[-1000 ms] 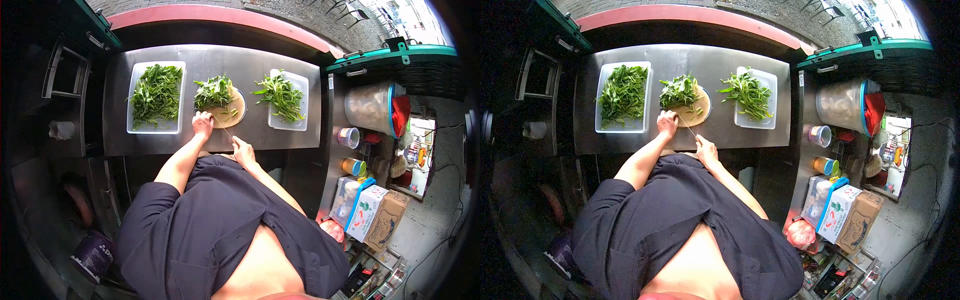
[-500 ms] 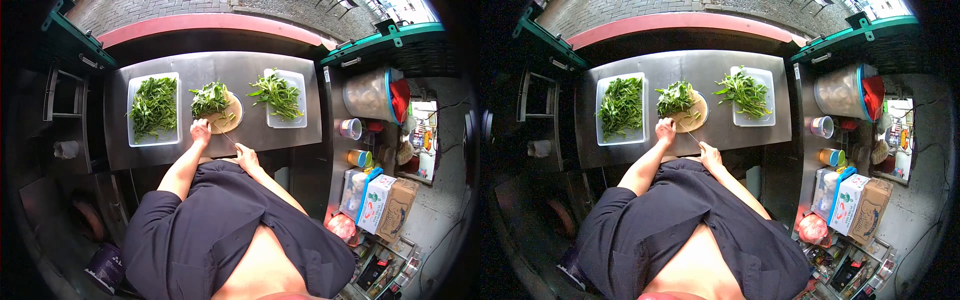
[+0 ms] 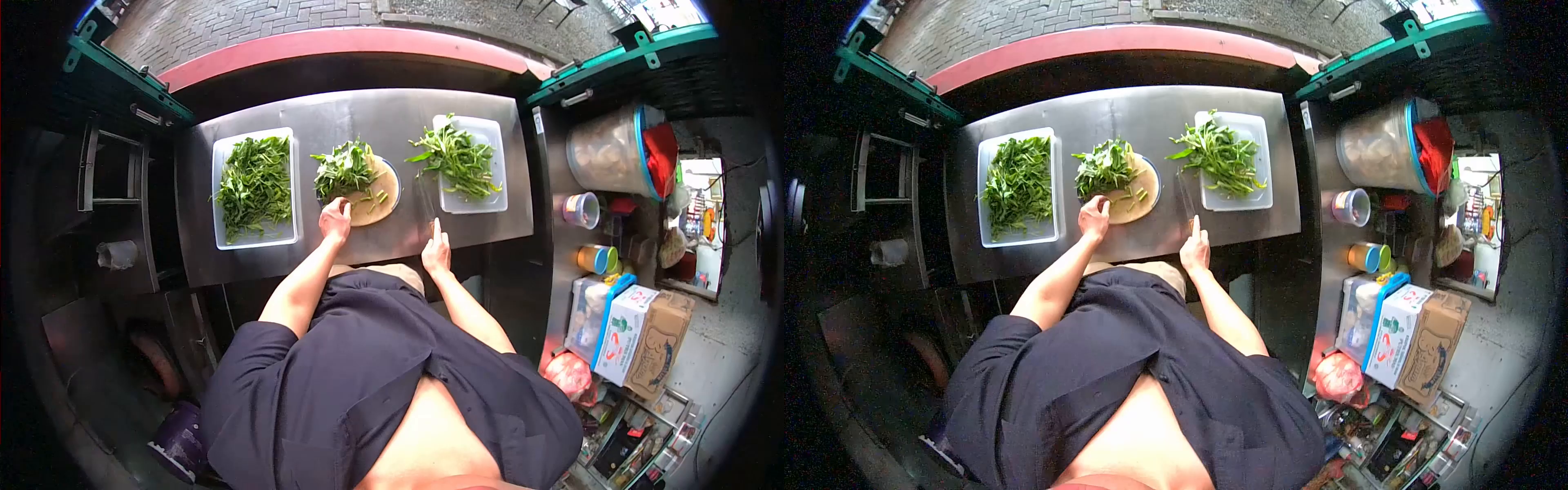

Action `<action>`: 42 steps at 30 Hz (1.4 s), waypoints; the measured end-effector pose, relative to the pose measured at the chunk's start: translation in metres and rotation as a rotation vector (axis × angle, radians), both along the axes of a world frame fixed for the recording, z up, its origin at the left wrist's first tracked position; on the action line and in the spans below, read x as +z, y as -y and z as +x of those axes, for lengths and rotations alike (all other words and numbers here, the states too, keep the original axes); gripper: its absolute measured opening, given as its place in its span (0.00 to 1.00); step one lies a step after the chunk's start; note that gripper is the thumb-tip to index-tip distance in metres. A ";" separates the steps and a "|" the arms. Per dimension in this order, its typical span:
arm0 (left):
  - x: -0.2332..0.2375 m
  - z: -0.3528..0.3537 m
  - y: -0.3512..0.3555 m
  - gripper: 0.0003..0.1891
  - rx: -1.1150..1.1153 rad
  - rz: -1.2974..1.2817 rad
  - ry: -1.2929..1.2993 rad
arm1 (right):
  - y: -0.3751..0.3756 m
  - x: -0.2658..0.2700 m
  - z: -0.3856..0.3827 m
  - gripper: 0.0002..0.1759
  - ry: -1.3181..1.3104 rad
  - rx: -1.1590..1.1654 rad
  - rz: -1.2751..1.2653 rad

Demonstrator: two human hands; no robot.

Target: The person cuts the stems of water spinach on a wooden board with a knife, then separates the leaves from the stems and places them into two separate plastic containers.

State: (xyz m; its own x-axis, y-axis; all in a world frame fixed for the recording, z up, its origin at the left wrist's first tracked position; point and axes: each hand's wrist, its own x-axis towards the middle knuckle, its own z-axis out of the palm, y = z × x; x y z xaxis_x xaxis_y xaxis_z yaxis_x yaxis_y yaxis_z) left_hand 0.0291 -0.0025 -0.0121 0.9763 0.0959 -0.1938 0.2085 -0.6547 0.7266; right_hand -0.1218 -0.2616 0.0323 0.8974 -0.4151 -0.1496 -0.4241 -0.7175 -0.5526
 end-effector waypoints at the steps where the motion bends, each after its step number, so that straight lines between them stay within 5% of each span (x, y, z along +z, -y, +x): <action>1: 0.005 -0.001 0.002 0.10 -0.036 0.006 0.016 | 0.005 -0.010 0.002 0.37 -0.010 0.015 -0.012; 9: 0.008 -0.014 0.007 0.24 -0.111 0.046 0.092 | 0.005 -0.040 0.015 0.35 -0.027 -0.032 0.008; 13: 0.009 -0.015 0.010 0.28 -0.136 0.085 0.011 | -0.014 -0.017 0.044 0.34 -0.175 -0.047 -0.248; 15: 0.011 -0.011 0.014 0.31 -0.138 0.077 -0.006 | -0.019 -0.017 0.065 0.36 0.097 0.036 -0.240; 17: 0.008 -0.009 0.019 0.34 -0.167 0.097 -0.002 | -0.025 -0.034 0.094 0.37 0.125 0.146 0.171; 19: 0.008 -0.010 0.026 0.35 -0.158 0.108 0.003 | -0.037 -0.032 0.121 0.41 0.002 0.251 0.239; 20: 0.009 -0.009 0.027 0.36 -0.164 0.123 0.024 | -0.043 -0.032 0.131 0.44 0.111 0.395 0.048; 28: 0.013 -0.007 0.032 0.36 -0.172 0.067 0.078 | -0.057 -0.037 0.168 0.36 -0.022 0.570 0.111; 32: 0.006 -0.005 0.034 0.36 -0.199 0.051 0.097 | -0.064 -0.048 0.168 0.26 0.178 0.646 0.204; 35: 0.008 -0.004 0.038 0.36 -0.199 0.060 0.080 | -0.070 -0.042 0.160 0.28 0.107 0.385 0.375; 42: 0.004 -0.009 0.052 0.32 -0.108 0.045 0.073 | -0.052 -0.049 0.157 0.34 0.001 0.546 0.251</action>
State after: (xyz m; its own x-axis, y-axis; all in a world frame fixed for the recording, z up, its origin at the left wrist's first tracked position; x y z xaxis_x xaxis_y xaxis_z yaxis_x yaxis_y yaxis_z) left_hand 0.0198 -0.0544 -0.0083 0.9928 -0.0040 -0.1198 0.0825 -0.7025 0.7069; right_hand 0.0352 -0.2096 -0.0170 0.9710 0.1541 -0.1828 -0.0303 -0.6793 -0.7333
